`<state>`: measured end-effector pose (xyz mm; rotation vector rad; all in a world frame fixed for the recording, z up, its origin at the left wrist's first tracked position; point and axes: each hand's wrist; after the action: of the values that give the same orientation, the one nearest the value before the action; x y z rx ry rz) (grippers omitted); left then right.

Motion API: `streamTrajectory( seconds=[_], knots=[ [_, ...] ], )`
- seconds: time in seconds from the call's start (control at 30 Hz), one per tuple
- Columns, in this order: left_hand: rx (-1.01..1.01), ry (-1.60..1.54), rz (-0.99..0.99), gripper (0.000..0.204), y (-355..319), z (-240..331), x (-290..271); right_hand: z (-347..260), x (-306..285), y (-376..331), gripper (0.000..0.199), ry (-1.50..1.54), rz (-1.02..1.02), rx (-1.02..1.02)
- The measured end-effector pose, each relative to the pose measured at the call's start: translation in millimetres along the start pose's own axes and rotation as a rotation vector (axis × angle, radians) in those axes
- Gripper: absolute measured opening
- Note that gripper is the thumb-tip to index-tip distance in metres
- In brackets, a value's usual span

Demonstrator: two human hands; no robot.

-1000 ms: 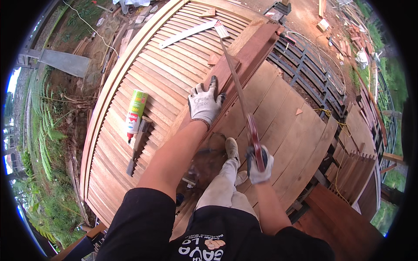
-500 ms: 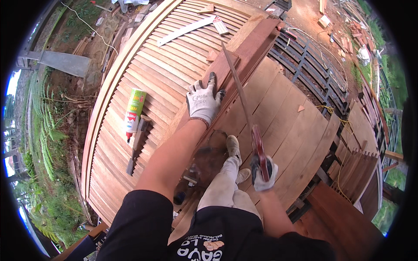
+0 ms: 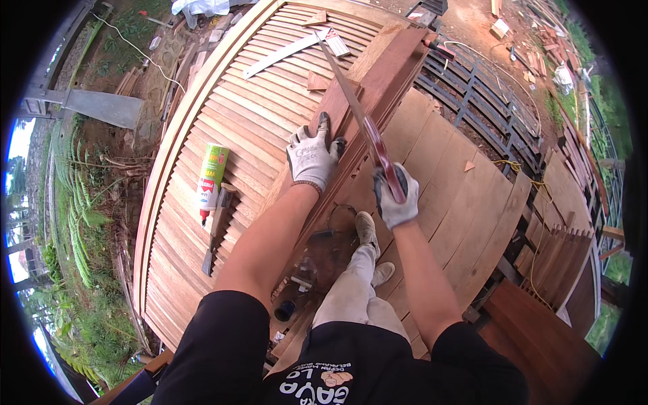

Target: The person saws a wooden plank, measures and marks it with a square, applies glue to the edges, and joins the pieces together on a workbench.

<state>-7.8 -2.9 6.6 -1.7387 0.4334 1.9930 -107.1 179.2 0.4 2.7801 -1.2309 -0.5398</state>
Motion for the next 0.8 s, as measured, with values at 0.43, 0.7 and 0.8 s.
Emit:
streamTrajectory(
  seconds=[0.43, 0.7, 0.8],
  knots=[
    [-0.012, 0.017, -0.012, 0.071, 2, 1, -4, -20, 10, 16, 0.013, -0.055, 0.033, -0.045],
    [-0.039, 0.015, -0.027, 0.072, -9, -9, 11, -27, -39, -59, 0.023, -0.029, -0.127, 0.176],
    [-0.005, 0.022, -0.003, 0.071, 2, 2, -2, -37, 3, 12, 0.012, 0.04, 0.039, -0.066]
  ],
)
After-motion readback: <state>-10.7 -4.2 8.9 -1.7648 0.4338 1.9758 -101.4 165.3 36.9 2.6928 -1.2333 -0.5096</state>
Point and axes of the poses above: each hand's wrist, its own y-axis towards the middle knuckle, its own x-axis out of the palm, z = x × y, and after that the axes turned 1 degree about z, right-handed
